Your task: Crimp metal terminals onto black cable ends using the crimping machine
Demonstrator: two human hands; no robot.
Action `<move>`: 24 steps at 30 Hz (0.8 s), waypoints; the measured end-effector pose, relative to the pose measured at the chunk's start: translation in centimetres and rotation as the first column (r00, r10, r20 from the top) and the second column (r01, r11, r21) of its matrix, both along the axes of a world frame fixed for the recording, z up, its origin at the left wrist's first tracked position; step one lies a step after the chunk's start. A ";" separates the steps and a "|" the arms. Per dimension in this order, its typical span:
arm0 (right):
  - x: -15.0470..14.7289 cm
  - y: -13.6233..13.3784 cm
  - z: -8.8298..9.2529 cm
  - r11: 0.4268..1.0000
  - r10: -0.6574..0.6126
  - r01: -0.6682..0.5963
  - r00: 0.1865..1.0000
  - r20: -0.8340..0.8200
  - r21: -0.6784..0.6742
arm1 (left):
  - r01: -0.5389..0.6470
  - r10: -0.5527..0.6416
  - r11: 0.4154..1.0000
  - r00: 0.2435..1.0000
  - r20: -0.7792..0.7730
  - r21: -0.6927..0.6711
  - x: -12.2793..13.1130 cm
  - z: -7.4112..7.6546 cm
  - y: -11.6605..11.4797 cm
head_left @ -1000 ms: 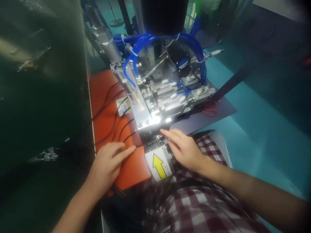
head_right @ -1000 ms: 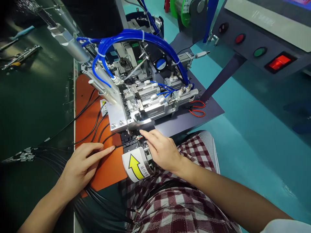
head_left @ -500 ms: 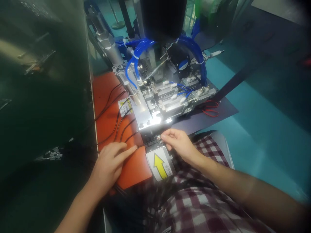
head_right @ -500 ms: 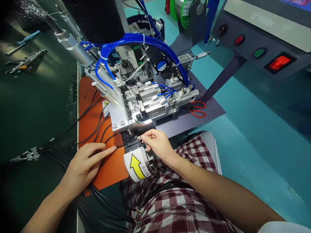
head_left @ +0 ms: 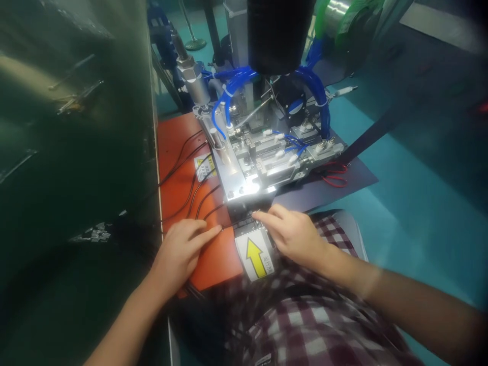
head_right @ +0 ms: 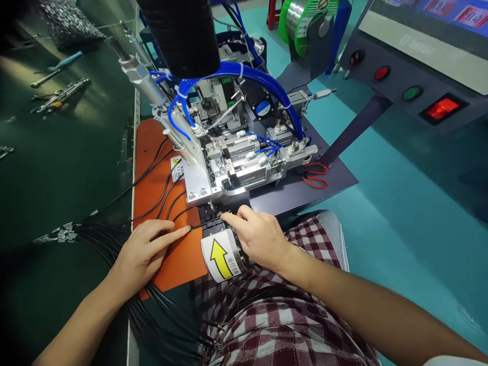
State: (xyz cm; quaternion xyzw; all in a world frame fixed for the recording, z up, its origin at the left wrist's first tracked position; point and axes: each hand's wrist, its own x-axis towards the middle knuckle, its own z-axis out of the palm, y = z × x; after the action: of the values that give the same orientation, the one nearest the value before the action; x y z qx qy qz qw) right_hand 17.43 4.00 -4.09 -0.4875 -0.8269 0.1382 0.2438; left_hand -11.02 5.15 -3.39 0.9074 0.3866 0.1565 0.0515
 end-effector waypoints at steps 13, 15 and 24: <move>3.5 -4.8 -3.4 0.934 -0.293 0.205 0.909 -0.297 -0.293 | -0.007 0.004 1.000 0.993 0.114 0.028 0.4 0.5 0.1; 4.4 -7.1 -5.1 0.886 -0.313 0.184 0.914 -0.257 -0.425 | -0.009 0.005 1.000 0.992 0.125 0.028 0.4 0.6 0.0; 5.4 -11.4 -8.1 0.677 -0.286 0.086 0.946 -0.154 -0.731 | -0.118 0.112 0.993 0.982 0.150 0.030 0.9 0.5 1.8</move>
State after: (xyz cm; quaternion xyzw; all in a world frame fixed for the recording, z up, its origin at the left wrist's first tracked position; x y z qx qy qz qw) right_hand 22.85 -7.39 -12.19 -0.6038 -0.6145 0.4844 0.1524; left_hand -10.13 6.98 -2.94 0.8702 0.4304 0.2336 0.0534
